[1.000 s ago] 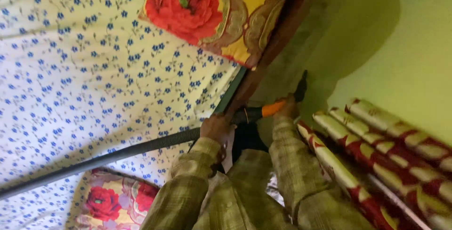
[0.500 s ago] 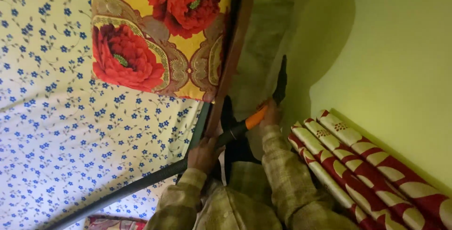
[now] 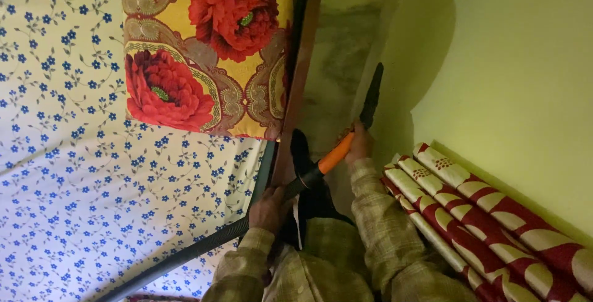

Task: The recorder is vacuuming the floor around and under a bed in a bedroom.

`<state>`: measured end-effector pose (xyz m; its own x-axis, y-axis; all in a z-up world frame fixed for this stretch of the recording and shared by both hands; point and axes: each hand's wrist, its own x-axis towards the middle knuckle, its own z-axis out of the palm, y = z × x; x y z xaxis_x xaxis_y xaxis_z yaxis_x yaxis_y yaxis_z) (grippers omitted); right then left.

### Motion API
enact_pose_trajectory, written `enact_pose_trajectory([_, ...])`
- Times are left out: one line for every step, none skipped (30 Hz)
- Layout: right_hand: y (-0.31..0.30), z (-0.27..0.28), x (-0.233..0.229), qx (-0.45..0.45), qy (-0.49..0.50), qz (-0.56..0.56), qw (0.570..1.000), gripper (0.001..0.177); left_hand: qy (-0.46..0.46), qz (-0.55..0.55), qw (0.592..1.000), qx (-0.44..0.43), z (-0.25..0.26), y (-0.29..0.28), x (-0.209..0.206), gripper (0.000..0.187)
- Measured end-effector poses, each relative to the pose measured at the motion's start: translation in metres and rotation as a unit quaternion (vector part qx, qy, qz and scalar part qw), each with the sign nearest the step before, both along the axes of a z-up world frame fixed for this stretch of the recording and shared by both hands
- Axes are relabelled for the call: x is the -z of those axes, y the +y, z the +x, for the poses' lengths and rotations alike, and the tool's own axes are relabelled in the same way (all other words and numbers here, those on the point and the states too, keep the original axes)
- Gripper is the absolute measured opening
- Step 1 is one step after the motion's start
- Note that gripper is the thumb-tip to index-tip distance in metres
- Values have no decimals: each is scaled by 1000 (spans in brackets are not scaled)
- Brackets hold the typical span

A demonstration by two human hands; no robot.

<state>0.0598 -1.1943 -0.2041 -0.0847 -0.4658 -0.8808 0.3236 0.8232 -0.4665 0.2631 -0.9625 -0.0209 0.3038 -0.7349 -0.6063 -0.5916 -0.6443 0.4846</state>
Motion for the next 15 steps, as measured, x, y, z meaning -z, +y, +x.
enact_pose_trajectory([-3, 8, -11, 1, -1, 0, 1000, 34, -1, 0, 1000, 1, 1, -1, -2, 32])
enact_pose_trajectory([-7, 17, -22, 0, 20, -4, 1000, 32, 5, -15, 1000, -1, 3, -2, -4, 34])
enact_pose_trajectory([-10, 25, -32, -1, 41, -8, 999, 30, 11, -30, 999, -2, 4, -3, -6, 35])
enact_pose_trajectory([-13, 32, -38, 0, 39, -8, 999, 30, 10, -30, 1000, -1, 6, -2, -4, 35])
enact_pose_trajectory([-15, 36, -45, -10, 90, 22, 996, 29, 10, -25, 1000, 3, 4, -2, -3, 35])
enact_pose_trajectory([-16, 40, -52, -20, 139, 52, 989, 28, 10, -21, 1000, 7, 3, -1, -2, 34])
enact_pose_trajectory([-13, 38, -52, -19, 140, 52, 989, 28, 10, -21, 1000, 7, 2, 0, 0, 34])
enact_pose_trajectory([-10, 36, -51, -21, 90, -9, 996, 24, 10, 6, 1000, 13, 2, 0, 2, 33])
enact_pose_trajectory([-8, 36, -50, -23, 38, -71, 997, 21, 7, 32, 999, 18, 2, 0, 4, 33])
enact_pose_trajectory([-9, 34, -43, -22, 37, -72, 996, 21, 6, 31, 999, 18, 3, 0, 7, 33])
enact_pose_trajectory([-8, 31, -36, -11, 23, -60, 998, 22, -2, 2, 1000, 17, 2, 2, 8, 34])
enact_pose_trajectory([-7, 29, -28, -1, 8, -48, 999, 23, -10, -26, 999, 16, 2, 5, 11, 35])
enact_pose_trajectory([-6, 28, -29, -1, 9, -47, 999, 23, -10, -25, 1000, 16, 2, 4, 7, 35])
enact_pose_trajectory([-6, 27, -29, -22, 30, -35, 999, 26, -8, -42, 999, 12, 3, 2, 4, 35])
enact_pose_trajectory([-7, 26, -29, -42, 50, -23, 998, 28, -6, -60, 998, 10, 3, 0, 2, 34])
